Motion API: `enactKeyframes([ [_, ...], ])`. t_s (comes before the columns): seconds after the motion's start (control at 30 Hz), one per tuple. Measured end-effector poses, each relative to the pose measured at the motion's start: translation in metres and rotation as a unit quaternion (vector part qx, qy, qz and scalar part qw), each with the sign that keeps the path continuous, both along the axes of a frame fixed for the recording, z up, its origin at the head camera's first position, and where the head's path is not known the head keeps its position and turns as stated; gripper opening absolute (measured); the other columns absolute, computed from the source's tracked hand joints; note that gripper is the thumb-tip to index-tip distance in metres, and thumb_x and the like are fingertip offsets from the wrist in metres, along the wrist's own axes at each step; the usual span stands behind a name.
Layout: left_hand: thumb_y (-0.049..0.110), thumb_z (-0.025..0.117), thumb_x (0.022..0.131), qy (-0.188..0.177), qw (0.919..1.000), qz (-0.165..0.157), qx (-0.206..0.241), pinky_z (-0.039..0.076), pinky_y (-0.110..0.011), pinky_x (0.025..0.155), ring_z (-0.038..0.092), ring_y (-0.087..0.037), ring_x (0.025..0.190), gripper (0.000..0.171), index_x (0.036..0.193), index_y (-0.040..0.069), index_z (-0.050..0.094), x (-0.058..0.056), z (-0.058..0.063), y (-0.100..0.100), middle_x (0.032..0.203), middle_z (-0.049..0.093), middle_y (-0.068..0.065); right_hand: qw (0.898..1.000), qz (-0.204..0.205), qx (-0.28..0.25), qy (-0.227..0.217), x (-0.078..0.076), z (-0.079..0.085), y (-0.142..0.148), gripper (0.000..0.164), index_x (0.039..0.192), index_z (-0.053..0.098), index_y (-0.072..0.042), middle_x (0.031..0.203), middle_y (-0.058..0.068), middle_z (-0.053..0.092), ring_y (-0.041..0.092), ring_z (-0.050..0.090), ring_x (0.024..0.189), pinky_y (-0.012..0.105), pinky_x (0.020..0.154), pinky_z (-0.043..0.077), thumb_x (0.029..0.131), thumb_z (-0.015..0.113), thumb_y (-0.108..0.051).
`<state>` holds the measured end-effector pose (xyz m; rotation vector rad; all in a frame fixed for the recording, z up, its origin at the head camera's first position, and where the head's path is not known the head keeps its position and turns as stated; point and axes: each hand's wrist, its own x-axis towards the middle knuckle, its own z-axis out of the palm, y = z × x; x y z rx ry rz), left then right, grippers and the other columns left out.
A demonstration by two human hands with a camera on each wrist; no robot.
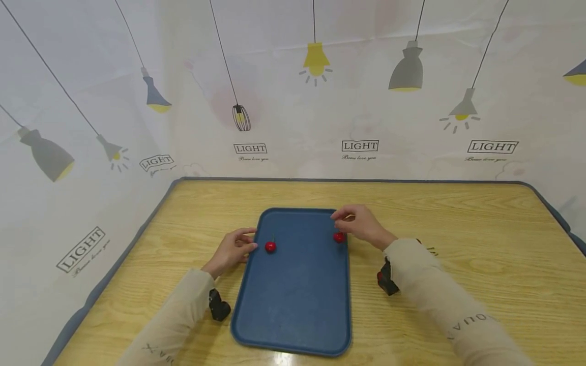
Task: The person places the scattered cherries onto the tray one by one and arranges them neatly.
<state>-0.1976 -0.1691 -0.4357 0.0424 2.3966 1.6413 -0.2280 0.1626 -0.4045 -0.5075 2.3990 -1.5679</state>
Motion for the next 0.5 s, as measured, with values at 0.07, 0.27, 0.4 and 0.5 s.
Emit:
enactKeyframes([
  [0.07,0.002,0.058,0.084,-0.002,1.0000,0.005,-0.005,0.050,-0.032,0.054,0.056,-0.022,0.077,0.043,0.126,0.002,0.047,0.000,0.000,0.000,0.100,0.051,-0.017,1.000,0.006,-0.004,-0.003,-0.001,0.000,-0.009,0.025,0.105,0.055,0.012,0.102,0.024,0.053,0.029,0.058,0.090,0.033,0.073,0.050,0.086,0.055,-0.003],
  [0.27,0.003,0.059,0.084,0.000,0.9997,0.019,-0.015,0.050,-0.030,0.053,0.056,-0.018,0.075,0.042,0.124,0.007,0.050,-0.004,-0.008,-0.001,0.098,0.052,-0.013,0.999,0.032,-0.009,-0.004,-0.002,-0.002,-0.034,0.025,0.105,0.055,0.012,0.099,0.022,0.056,0.026,0.058,0.088,0.033,0.072,0.050,0.085,0.055,-0.002],
  [0.4,0.004,0.060,0.084,-0.005,0.9997,0.020,-0.016,0.050,-0.030,0.053,0.055,-0.017,0.075,0.042,0.124,0.009,0.050,-0.004,-0.007,0.000,0.098,0.052,-0.012,0.999,0.032,-0.011,-0.009,-0.004,0.001,-0.048,0.025,0.107,0.055,0.011,0.098,0.020,0.056,0.024,0.058,0.087,0.031,0.072,0.050,0.085,0.055,-0.001],
  [0.5,0.004,0.059,0.084,-0.004,0.9997,0.018,-0.018,0.050,-0.029,0.053,0.055,-0.017,0.075,0.041,0.124,0.008,0.050,-0.003,-0.007,0.000,0.098,0.052,-0.012,0.999,0.026,-0.013,-0.012,-0.007,0.002,-0.056,0.026,0.108,0.055,0.009,0.096,0.018,0.056,0.023,0.058,0.086,0.031,0.072,0.050,0.085,0.056,-0.002],
])
